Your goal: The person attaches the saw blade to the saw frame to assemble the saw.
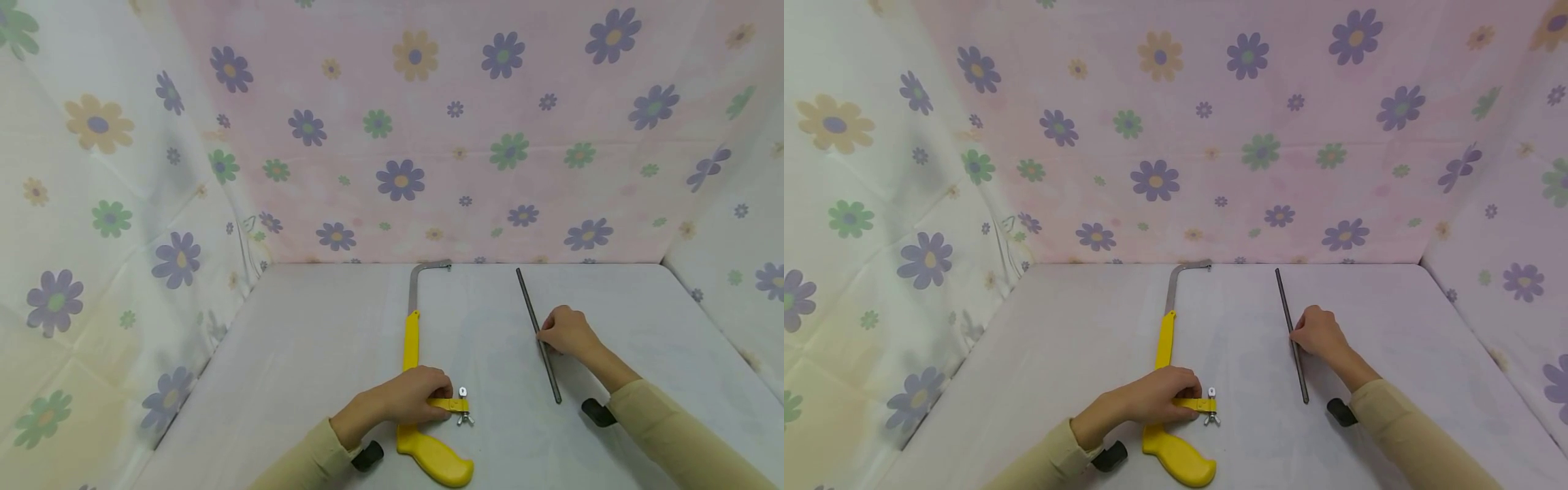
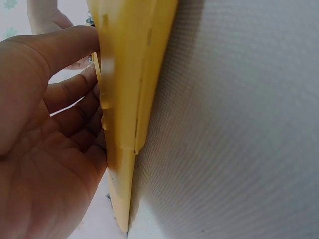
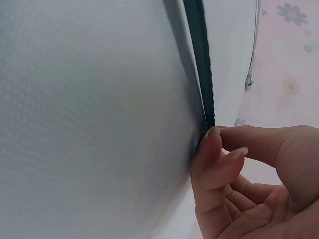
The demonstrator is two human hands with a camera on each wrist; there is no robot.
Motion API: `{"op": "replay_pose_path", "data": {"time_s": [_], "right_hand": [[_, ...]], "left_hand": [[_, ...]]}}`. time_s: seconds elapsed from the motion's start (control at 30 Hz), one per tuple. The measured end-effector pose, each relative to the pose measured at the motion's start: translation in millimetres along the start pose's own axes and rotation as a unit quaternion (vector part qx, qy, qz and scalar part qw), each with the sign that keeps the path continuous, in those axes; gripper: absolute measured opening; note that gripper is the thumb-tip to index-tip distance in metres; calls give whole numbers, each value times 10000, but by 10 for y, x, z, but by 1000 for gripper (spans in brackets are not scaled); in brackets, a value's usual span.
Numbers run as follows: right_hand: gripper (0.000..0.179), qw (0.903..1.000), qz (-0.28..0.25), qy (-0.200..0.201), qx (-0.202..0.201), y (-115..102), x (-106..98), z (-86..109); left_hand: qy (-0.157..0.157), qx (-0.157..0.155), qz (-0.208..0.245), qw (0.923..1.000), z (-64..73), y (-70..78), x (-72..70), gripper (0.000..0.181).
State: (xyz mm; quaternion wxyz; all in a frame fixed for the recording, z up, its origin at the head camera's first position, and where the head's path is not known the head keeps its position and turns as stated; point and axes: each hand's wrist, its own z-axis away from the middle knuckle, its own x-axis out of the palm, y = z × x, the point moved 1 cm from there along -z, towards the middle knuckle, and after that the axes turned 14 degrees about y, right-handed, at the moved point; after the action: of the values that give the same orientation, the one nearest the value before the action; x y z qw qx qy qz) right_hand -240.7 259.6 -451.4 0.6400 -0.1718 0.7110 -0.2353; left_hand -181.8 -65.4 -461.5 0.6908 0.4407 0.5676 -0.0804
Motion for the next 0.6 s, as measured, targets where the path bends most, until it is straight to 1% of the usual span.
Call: {"op": "replay_pose_path", "data": {"time_s": [0.27,0.6], "right_hand": [[16,9993,-265,-212,135,42,21,-23],[12,9981,-442,-432,3,44,-10,-39]], "left_hand": [[81,34,26,10000,11,10,-10,13],[20,-56,95,9999,15,6,-13,14]]}}
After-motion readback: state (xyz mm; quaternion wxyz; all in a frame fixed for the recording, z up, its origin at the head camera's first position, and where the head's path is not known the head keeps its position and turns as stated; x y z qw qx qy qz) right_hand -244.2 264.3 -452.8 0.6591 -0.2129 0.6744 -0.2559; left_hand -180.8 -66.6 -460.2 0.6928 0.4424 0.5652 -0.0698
